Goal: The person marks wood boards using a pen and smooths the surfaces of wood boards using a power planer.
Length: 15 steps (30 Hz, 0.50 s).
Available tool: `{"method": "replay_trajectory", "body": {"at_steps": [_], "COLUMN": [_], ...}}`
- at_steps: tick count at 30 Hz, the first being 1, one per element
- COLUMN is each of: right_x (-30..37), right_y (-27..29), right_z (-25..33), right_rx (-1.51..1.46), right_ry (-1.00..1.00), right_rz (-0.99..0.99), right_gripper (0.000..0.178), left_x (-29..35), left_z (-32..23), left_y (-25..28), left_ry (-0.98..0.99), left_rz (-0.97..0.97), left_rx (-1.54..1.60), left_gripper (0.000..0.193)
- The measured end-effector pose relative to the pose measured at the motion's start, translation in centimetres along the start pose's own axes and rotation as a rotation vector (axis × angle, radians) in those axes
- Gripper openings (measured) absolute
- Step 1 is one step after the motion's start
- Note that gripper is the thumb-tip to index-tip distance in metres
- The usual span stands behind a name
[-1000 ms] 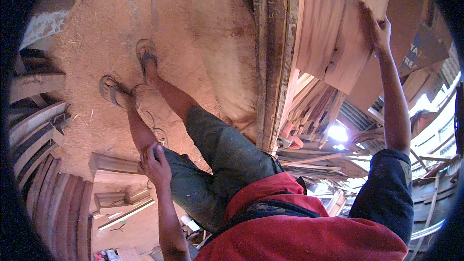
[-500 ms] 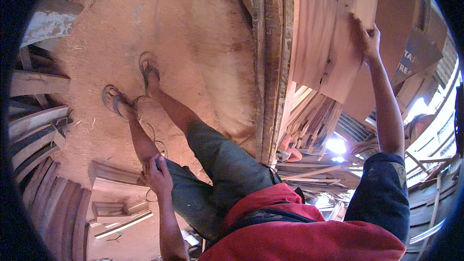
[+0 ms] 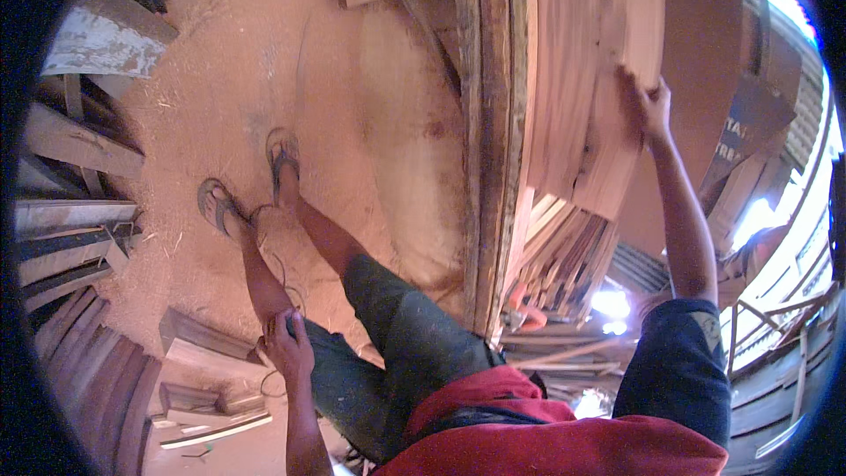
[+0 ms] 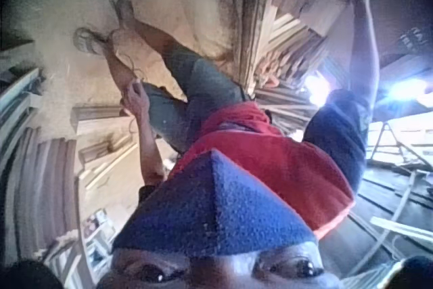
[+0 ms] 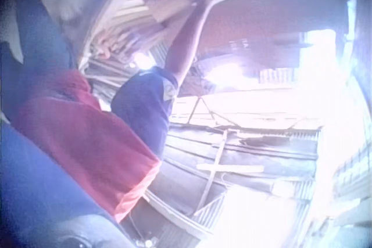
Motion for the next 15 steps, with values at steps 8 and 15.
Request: {"method": "replay_trajectory", "body": {"at_steps": [8, 15], "right_x": [0.9, 1.2], "right_y": [-2.2, -2.9], "right_z": [4.9, 6.2], "right_rx": [-0.067, -0.059], "right_ry": [-0.170, -0.208], "right_rz": [-0.023, -0.024], "right_gripper": [0.044, 0.041], "left_x": [0.4, 0.6], "left_z": [1.5, 1.0], "left_y": [-0.4, 0.7], "left_ry": [0.027, 0.067], "left_rz": [-0.058, -0.043], "left_rx": [-0.044, -0.035], "left_gripper": [0.037, 0.036]}}
Point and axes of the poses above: each hand's wrist, its own x-axis away from the middle knuckle, its own y-axis out of the back of the hand, z = x × y, the point moved 3 cm from there along -x, towards the middle knuckle, and after that the axes turned 9 degrees about -x, right-handed, at the moved point
